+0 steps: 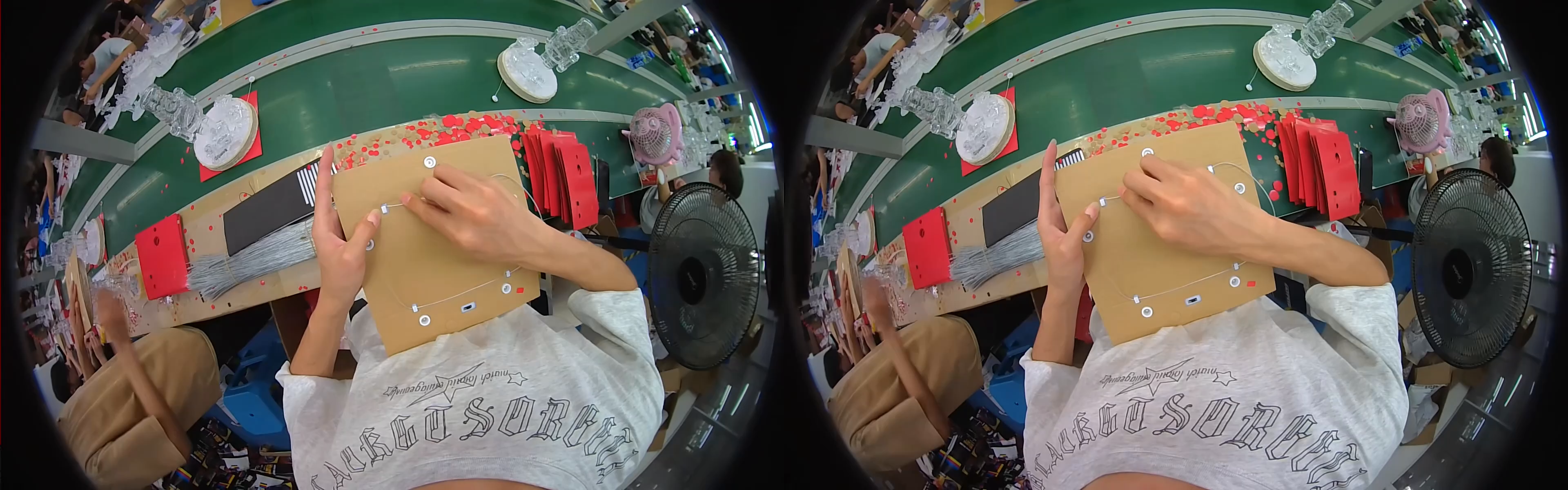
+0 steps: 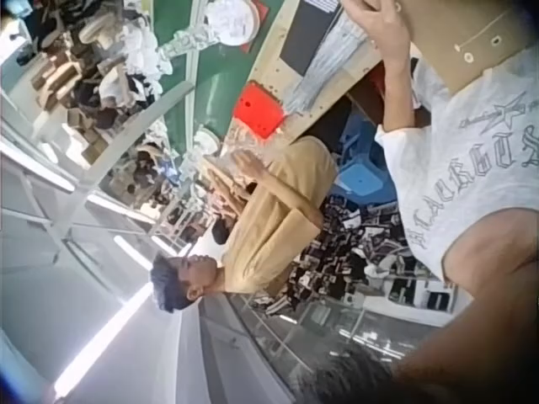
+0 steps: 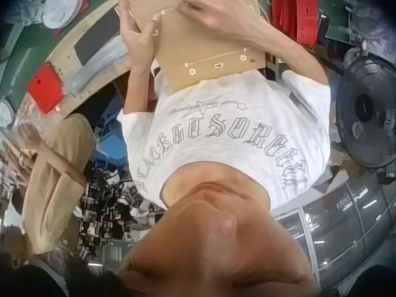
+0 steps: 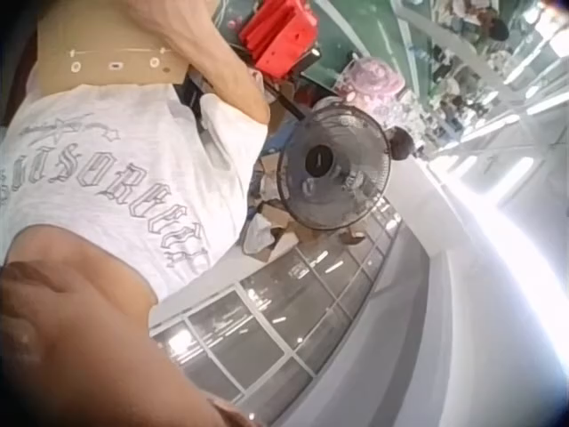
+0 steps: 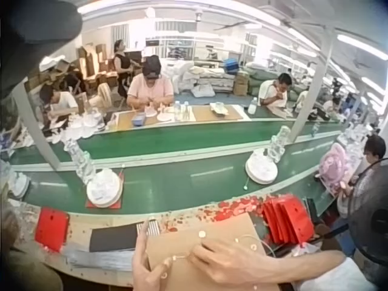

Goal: Assembling a circular light fixture by attaching a cardboard backing and led components at a factory assembly line.

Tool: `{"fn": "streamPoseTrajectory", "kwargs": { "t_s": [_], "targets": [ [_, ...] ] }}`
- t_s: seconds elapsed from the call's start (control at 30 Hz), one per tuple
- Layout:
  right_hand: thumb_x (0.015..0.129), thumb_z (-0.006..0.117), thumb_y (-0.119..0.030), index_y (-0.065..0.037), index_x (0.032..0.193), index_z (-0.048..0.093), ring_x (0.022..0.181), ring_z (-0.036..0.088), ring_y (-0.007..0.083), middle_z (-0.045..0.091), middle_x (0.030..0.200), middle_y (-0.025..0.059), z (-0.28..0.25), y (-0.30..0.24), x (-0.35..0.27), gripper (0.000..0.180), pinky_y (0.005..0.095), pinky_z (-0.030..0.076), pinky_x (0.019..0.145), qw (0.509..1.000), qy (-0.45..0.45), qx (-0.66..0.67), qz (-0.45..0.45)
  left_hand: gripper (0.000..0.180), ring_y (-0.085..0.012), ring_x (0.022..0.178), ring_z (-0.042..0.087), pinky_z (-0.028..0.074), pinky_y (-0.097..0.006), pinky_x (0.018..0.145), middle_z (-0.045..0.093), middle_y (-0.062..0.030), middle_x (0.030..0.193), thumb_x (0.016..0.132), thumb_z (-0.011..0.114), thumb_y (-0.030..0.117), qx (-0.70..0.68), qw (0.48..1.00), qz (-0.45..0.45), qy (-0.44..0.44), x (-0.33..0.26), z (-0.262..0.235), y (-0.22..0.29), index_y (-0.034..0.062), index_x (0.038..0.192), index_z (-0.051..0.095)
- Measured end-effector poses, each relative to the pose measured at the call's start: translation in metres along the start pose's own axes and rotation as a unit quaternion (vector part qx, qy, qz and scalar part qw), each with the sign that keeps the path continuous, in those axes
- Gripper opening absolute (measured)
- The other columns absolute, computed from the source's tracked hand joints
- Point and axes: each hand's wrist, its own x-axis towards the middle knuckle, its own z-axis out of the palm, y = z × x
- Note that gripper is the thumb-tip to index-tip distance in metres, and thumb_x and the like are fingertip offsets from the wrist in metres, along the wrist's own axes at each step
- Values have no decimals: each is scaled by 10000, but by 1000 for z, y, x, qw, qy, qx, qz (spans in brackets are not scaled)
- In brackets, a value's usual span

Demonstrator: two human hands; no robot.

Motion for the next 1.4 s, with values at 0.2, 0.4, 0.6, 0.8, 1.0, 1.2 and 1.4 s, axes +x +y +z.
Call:
{"fn": "streamPoseTrajectory", "kwargs": {
  "t_s": [0.2,0.4,0.6,0.8,1.0,1.2,1.4],
  "targets": [
    [756,665,-102,15,1259,662,907,581,206,531,934,49,-4,9,-4,517,305,557,648,995,-25,-67,-64,891,-215,1276,565,451,-352,1070,509,-159,1461,828,563,-52,5,1000,9,-9,2,2,-6,62,1628,187],
    [760,663,-116,18,1274,650,935,584,204,526,977,54,-13,10,0,532,298,560,726,989,-74,-91,-89,877,-215,1316,528,404,-359,1114,459,-156,1502,817,560,-48,32,999,42,-3,6,7,-8,50,1618,217],
    [744,667,-113,42,1259,653,901,585,200,519,940,59,-8,16,-6,538,301,545,716,987,-53,-98,-112,826,-255,1425,428,370,-372,1156,289,-175,1632,831,500,-90,41,998,21,-36,7,8,-10,-4,1599,208],
    [695,672,-101,68,1247,665,837,579,193,509,871,57,-4,22,-13,577,295,533,692,985,-19,-112,-129,835,-251,1405,449,384,-373,1145,348,-176,1590,838,518,-68,18,999,7,-38,6,12,-9,12,1605,199],
    [675,678,-87,105,1220,662,824,579,193,506,866,61,1,24,-12,578,296,534,677,986,-2,-96,-135,845,-248,1404,446,376,-372,1149,366,-177,1573,827,517,-65,36,999,23,-31,8,14,-10,15,1605,199],
    [679,679,-79,118,1181,661,821,592,198,530,885,73,6,24,-14,540,304,548,674,987,2,-78,-137,871,-251,1430,407,342,-376,1170,348,-174,1584,811,513,-60,52,997,29,-44,9,17,-15,15,1612,182],
    [699,680,-67,66,1120,686,806,621,212,549,870,73,0,37,-23,442,335,566,618,996,28,4,-85,907,-254,1442,400,339,-375,1175,265,-169,1637,821,512,-57,0,998,-11,-63,8,15,-15,31,1632,116]
  ]
}}
